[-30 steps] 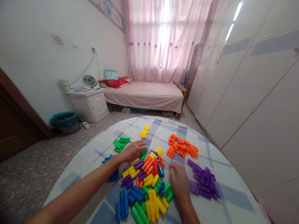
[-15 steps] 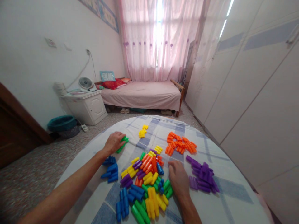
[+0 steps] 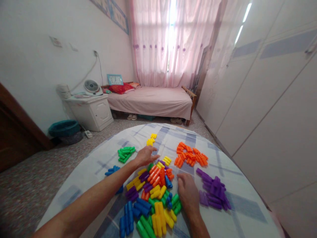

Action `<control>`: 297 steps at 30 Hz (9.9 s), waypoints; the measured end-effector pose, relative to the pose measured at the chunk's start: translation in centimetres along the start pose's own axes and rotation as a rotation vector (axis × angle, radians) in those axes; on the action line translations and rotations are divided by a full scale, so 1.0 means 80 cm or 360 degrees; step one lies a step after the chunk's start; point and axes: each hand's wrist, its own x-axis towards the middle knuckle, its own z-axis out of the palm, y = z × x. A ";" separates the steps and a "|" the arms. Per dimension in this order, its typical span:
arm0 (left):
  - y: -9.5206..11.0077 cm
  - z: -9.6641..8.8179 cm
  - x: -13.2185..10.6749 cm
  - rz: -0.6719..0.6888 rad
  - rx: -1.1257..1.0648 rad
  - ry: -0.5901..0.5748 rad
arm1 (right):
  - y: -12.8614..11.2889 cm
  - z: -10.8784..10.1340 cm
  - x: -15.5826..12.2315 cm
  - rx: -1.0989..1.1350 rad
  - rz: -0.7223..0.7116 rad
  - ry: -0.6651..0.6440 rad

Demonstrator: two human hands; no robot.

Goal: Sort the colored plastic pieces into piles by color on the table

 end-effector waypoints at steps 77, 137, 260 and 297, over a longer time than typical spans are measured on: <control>-0.009 0.046 -0.126 -0.0083 -0.1136 0.0490 | -0.074 0.033 0.110 -0.0412 -0.0443 -0.0557; 0.006 0.035 -0.269 0.0132 -0.0547 0.0446 | -0.014 -0.015 -0.051 0.0105 -0.0006 0.0195; -0.149 -0.057 -0.114 -0.0874 -0.0146 0.0684 | -0.007 -0.024 -0.048 0.0202 -0.0024 0.0057; 0.156 0.028 -0.138 0.0383 -0.0026 -0.0156 | -0.011 -0.029 -0.053 0.0322 -0.0037 0.0022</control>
